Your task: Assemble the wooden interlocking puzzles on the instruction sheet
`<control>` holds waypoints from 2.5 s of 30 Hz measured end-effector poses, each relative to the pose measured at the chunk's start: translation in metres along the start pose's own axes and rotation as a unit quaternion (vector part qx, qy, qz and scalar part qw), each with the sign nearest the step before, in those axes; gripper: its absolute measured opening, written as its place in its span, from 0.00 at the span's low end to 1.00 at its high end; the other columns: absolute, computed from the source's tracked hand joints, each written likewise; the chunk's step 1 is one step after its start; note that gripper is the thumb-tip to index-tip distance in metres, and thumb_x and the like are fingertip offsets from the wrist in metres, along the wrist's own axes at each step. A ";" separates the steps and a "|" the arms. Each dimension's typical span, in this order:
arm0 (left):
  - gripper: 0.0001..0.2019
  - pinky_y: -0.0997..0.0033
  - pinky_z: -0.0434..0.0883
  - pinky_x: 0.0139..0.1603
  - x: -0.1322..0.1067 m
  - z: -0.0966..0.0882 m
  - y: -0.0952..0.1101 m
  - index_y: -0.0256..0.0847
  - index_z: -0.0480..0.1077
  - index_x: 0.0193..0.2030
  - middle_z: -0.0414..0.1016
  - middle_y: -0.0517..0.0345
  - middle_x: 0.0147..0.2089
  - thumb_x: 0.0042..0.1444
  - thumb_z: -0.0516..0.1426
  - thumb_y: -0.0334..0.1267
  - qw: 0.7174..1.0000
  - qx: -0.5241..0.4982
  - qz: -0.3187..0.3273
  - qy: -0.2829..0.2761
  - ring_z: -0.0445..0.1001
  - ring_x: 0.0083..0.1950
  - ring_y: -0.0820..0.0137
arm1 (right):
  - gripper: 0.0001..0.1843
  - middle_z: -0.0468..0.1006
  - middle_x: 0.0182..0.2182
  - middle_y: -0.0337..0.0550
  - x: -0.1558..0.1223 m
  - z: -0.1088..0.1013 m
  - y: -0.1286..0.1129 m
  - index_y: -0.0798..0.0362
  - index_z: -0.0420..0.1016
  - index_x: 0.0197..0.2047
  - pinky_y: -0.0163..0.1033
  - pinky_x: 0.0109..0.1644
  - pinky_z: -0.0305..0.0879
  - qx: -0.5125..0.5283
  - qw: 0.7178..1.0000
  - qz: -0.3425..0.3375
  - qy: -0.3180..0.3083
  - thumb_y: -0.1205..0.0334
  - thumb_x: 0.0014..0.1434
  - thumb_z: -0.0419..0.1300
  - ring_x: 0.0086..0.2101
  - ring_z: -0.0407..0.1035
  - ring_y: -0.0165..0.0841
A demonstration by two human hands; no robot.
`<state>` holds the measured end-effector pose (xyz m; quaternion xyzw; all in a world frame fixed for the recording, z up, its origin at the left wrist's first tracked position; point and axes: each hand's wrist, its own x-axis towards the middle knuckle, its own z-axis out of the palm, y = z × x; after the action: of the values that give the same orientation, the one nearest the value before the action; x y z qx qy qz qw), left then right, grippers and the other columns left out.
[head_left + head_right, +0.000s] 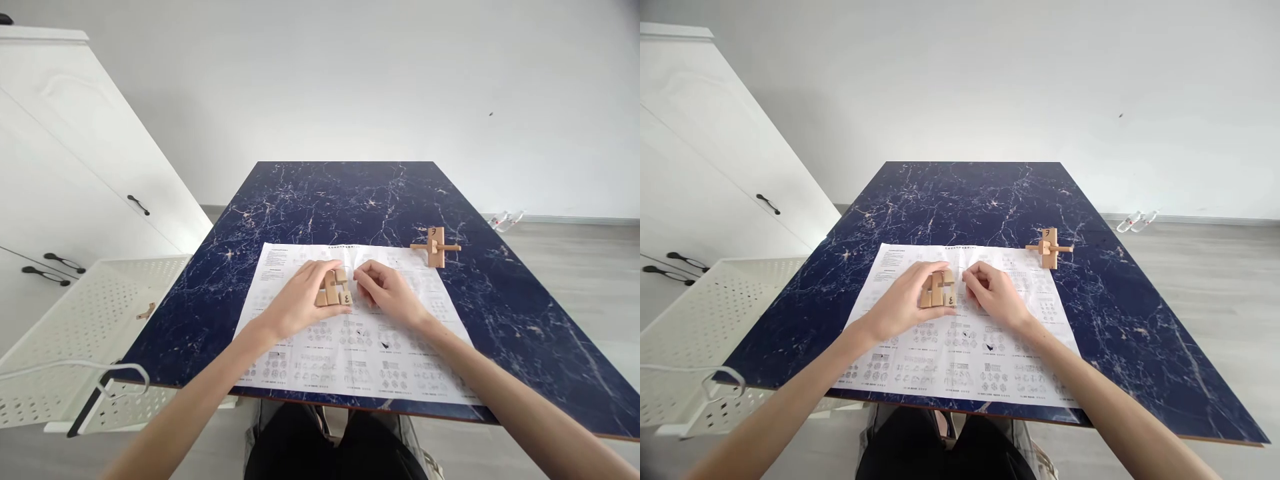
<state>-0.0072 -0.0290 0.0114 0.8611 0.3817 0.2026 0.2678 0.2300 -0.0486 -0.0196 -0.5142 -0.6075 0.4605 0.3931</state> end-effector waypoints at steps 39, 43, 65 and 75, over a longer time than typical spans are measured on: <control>0.28 0.68 0.61 0.36 0.016 -0.017 -0.038 0.48 0.66 0.76 0.73 0.50 0.56 0.73 0.61 0.48 0.865 -0.480 -0.115 -0.094 0.62 0.35 0.76 | 0.27 0.63 0.33 0.33 0.001 -0.003 0.000 0.46 0.69 0.49 0.39 0.32 0.63 0.077 0.995 -0.062 -0.020 0.43 0.60 0.76 0.29 0.60 0.30; 0.22 0.65 0.62 0.37 0.016 -0.016 -0.032 0.43 0.73 0.68 0.75 0.50 0.51 0.74 0.59 0.50 0.864 -0.482 -0.103 -0.105 0.62 0.34 0.74 | 0.25 0.60 0.28 0.30 0.000 -0.003 0.000 0.47 0.68 0.45 0.36 0.27 0.54 0.113 0.992 -0.053 -0.032 0.37 0.64 0.71 0.25 0.53 0.27; 0.27 0.74 0.70 0.28 0.021 -0.015 -0.032 0.39 0.70 0.38 0.76 0.61 0.30 0.54 0.74 0.60 0.830 -0.520 -0.198 -0.029 0.73 0.26 0.75 | 0.18 0.64 0.30 0.34 -0.004 -0.009 -0.009 0.46 0.77 0.56 0.40 0.27 0.52 0.271 0.958 -0.014 -0.097 0.42 0.77 0.58 0.22 0.52 0.27; 0.23 0.74 0.69 0.26 0.021 -0.011 -0.034 0.37 0.77 0.57 0.80 0.51 0.46 0.69 0.64 0.56 0.778 -0.574 -0.253 -0.013 0.73 0.31 0.74 | 0.22 0.70 0.31 0.37 -0.006 -0.007 -0.014 0.47 0.76 0.59 0.41 0.28 0.57 0.222 0.970 -0.009 -0.100 0.40 0.76 0.58 0.23 0.57 0.30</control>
<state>-0.0188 0.0101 0.0017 0.4226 0.3950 0.2980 0.7593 0.2340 -0.0543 -0.0043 -0.3601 -0.5306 0.6294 0.4389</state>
